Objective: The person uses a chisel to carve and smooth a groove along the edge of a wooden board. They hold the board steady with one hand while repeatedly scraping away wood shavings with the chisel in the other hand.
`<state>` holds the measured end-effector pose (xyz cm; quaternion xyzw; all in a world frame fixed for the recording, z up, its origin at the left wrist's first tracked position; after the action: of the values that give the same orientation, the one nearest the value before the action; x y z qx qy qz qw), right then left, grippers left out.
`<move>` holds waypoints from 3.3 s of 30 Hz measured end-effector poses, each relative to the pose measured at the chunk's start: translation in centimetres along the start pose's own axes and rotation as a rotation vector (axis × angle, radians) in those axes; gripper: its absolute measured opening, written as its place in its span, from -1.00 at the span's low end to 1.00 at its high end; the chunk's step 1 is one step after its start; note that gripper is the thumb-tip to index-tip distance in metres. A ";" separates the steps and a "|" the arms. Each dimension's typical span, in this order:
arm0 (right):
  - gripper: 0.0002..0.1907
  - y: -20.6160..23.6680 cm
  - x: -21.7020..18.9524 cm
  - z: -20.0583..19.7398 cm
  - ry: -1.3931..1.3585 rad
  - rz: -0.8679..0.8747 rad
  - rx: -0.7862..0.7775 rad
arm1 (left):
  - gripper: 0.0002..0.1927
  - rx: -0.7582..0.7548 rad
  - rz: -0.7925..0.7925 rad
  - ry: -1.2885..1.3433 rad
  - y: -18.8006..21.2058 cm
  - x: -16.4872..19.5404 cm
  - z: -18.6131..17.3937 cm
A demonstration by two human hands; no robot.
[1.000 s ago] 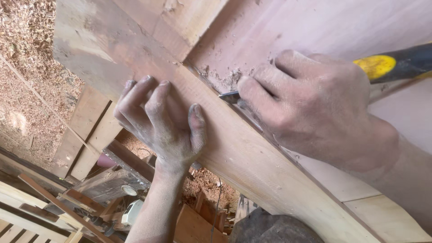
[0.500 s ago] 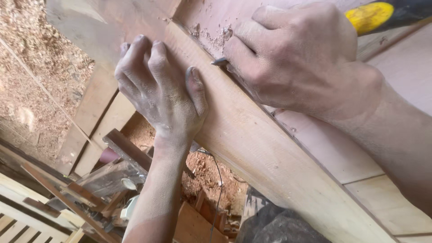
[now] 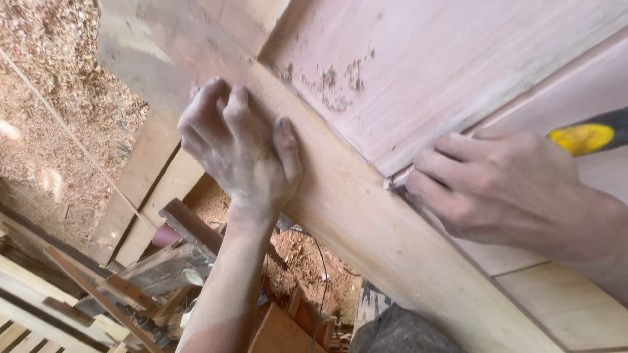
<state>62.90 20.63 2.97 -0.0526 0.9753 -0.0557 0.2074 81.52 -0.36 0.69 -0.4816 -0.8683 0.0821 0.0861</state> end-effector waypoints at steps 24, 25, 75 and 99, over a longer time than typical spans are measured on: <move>-0.85 -3.8 1.6 -1.7 0.036 -0.047 0.018 | -0.54 -0.011 -0.001 0.009 -0.6 0.1 -0.4; -0.81 -4.2 1.8 -1.5 0.091 -0.034 -0.037 | -0.55 -0.002 -0.010 0.012 -0.6 0.0 -0.3; -0.75 35.2 -13.6 0.6 -0.882 1.278 0.001 | -0.44 -0.155 0.474 0.395 11.8 13.9 -1.3; -0.68 48.3 -22.8 -0.6 -1.890 1.122 -0.305 | -0.86 -0.729 -0.853 1.663 20.3 37.3 -8.8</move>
<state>79.53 71.24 6.29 0.3500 0.3066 0.2292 0.8550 80.79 42.54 7.29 -0.0315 -0.6047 -0.5891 0.5350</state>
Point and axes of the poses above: each hand's wrist, its own y-axis away from the middle knuckle, its own z-axis out of the palm, x = y × z, the point moved 2 cm from there along -y, towards the middle knuckle, and after that the axes turned 3 degrees about x, right-handed, at the moved point
